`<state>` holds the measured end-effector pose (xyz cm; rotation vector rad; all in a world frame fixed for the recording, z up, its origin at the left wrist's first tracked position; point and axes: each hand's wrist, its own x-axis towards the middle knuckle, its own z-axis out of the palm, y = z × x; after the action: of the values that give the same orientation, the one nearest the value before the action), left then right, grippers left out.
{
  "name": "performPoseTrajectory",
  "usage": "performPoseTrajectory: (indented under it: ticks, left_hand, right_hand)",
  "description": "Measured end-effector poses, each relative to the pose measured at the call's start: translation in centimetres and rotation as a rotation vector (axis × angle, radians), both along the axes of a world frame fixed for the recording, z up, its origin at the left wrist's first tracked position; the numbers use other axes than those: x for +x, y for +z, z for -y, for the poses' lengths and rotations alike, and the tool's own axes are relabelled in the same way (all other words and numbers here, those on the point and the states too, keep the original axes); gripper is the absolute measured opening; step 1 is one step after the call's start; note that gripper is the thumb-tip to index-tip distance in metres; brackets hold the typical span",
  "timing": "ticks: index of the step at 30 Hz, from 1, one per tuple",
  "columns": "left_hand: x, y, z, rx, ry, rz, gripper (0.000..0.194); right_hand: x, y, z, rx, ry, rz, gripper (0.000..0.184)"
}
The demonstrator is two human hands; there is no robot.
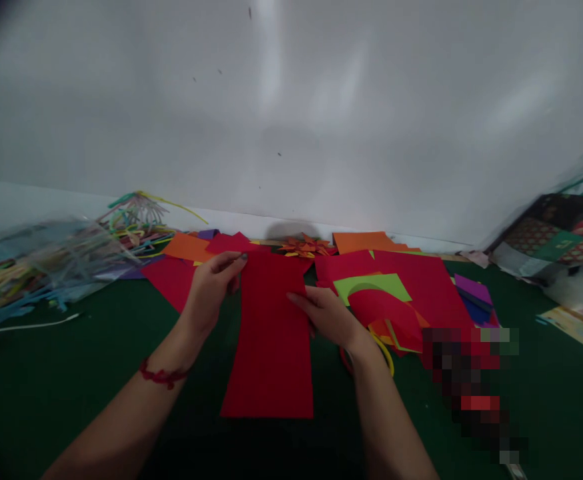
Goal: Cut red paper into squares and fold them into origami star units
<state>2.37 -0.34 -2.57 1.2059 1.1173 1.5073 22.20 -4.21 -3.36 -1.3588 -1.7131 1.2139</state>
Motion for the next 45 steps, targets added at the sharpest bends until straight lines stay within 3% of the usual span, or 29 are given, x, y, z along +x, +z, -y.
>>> performPoseTrajectory:
  ticks: [4,6,13,20,24,28,32,37,40,43,45]
  left_hand:
    - [-0.2,0.5,-0.2,-0.169,-0.334,0.308,0.029]
    - [-0.1,0.6,0.0,-0.233,-0.489,0.364,0.033]
    - [-0.1,-0.6,0.5,-0.234,-0.616,-0.011,0.026]
    - [-2.2,-0.3,-0.6,-0.232,-0.537,-0.116,0.016]
    - [-1.7,0.3,-0.4,-0.245,-0.432,0.061,0.020]
    - [-0.1,-0.1,0.0,-0.269,-0.427,0.329,0.022]
    - [1.2,-0.9,0.3,-0.253,-0.427,0.377,0.027]
    - [-0.3,-1.2,-0.6,-0.096,-0.311,0.138,0.027]
    - [-2.3,-0.6,-1.2,-0.078,-0.392,-0.215,0.010]
    - [-3.8,0.2,-0.8,-0.016,-0.391,-0.421,0.006]
    - [-4.1,0.6,-0.2,-0.013,-0.555,-0.503,0.003]
  right_hand:
    - [0.2,0.4,0.0,0.050,-0.055,-0.003,0.038]
    - [0.1,0.5,0.0,0.086,-0.108,-0.041,0.037]
    - [0.9,0.0,-0.9,0.234,-0.372,-0.197,0.037]
    - [1.9,0.7,-0.4,0.150,-0.152,-0.109,0.032]
    - [1.5,0.6,-0.8,0.283,-0.316,-0.185,0.033]
    - [0.8,-0.2,-1.5,0.384,-0.511,-0.248,0.032]
    - [0.0,-0.8,-1.8,0.372,-0.592,-0.265,0.032]
    - [1.2,-0.8,-2.1,0.287,-0.537,-0.325,0.039]
    - [3.5,-0.2,-1.8,0.289,-0.612,-0.227,0.042]
    - [5.3,0.6,-1.0,0.238,-0.526,-0.147,0.039]
    - [5.6,1.2,-0.5,0.165,-0.398,-0.077,0.036]
